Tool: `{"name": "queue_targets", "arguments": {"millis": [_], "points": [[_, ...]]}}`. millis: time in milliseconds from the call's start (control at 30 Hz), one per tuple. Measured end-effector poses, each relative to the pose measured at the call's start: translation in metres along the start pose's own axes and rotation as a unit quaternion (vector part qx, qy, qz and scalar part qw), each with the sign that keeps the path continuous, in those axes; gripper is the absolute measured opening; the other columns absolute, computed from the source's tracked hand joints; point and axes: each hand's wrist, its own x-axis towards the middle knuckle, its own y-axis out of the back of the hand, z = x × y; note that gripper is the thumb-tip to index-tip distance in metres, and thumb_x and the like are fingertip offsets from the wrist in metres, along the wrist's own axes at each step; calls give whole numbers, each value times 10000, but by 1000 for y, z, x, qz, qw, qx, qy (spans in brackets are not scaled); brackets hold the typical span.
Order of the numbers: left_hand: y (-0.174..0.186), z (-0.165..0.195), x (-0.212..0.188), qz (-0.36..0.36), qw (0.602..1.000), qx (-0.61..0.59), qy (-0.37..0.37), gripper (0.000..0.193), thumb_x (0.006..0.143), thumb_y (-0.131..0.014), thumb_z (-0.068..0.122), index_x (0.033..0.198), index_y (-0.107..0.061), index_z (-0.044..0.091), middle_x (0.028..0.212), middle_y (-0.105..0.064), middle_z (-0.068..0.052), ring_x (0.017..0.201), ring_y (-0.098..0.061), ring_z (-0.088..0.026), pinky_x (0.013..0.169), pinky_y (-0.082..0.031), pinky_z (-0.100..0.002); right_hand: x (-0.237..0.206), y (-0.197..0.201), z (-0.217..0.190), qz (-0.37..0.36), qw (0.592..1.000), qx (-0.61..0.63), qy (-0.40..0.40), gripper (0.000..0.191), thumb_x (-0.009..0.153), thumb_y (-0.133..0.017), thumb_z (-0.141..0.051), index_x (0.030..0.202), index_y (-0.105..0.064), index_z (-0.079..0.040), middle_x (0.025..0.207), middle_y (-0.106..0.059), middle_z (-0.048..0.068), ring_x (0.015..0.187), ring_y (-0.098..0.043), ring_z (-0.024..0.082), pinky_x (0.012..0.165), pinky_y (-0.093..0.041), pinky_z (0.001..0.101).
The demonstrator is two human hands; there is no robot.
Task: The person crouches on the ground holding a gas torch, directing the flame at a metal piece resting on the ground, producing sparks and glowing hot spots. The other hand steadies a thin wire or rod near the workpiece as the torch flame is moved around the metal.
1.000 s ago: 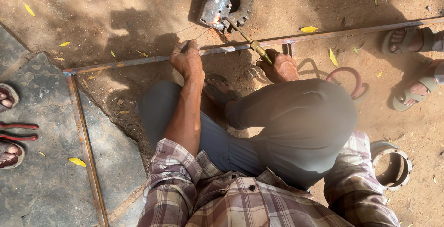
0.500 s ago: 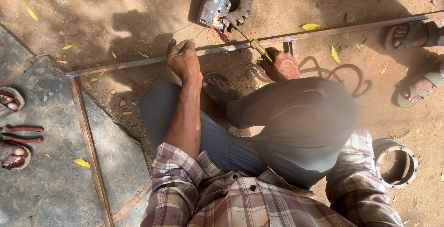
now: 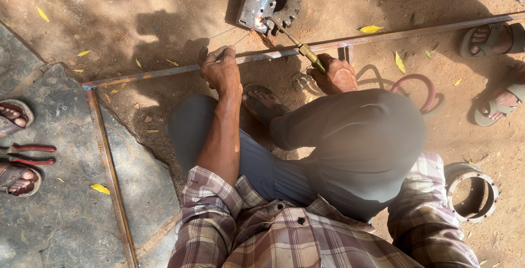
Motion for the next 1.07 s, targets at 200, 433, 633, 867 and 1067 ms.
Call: {"name": "queue_targets", "arguments": {"millis": [200, 433, 633, 867, 1067], "points": [[1, -3, 0, 4, 999, -32, -24, 134, 883, -761, 166, 899, -759, 33, 1578, -395, -78, 1403, -491, -302, 1178, -296, -566, 0, 1, -1, -1, 1000, -8, 1, 441, 916, -731, -356, 1295, -688, -136, 988, -763, 161, 961, -722, 341, 917, -536, 474], [1, 1, -3, 11, 999, -46, -23, 120, 861, -779, 159, 877, -761, 41, 1552, -406, -72, 1403, -473, -296, 1190, -335, -550, 3, -2, 1, -1, 1000, -3, 3, 457, 911, -727, -368, 1301, -676, -135, 1003, -759, 157, 959, -728, 329, 919, -547, 462], [0, 2, -4, 12, 998, -43, -33, 107, 848, -785, 144, 871, -774, 40, 1531, -440, -77, 1398, -475, -290, 1191, -328, -553, 4, -2, 2, -1, 1000, -19, 1, 458, 912, -725, -378, 1304, -678, -145, 997, -759, 158, 959, -722, 337, 920, -539, 473], [0, 1, -3, 18, 997, -66, -41, 88, 847, -785, 110, 862, -766, 26, 1519, -466, -105, 1391, -492, -291, 1178, -391, -495, 2, -4, 4, 7, 1000, -17, 23, 437, 919, -724, -367, 1286, -690, -132, 973, -758, 158, 938, -728, 336, 900, -547, 472], [4, 17, -13, 12, 999, -44, -23, 80, 867, -771, 99, 883, -762, 21, 1548, -438, -103, 1435, -454, -294, 1167, -339, -493, 4, -5, 7, 8, 1000, -11, 20, 436, 909, -725, -359, 1274, -688, -123, 965, -756, 156, 934, -724, 333, 889, -544, 466]]}}
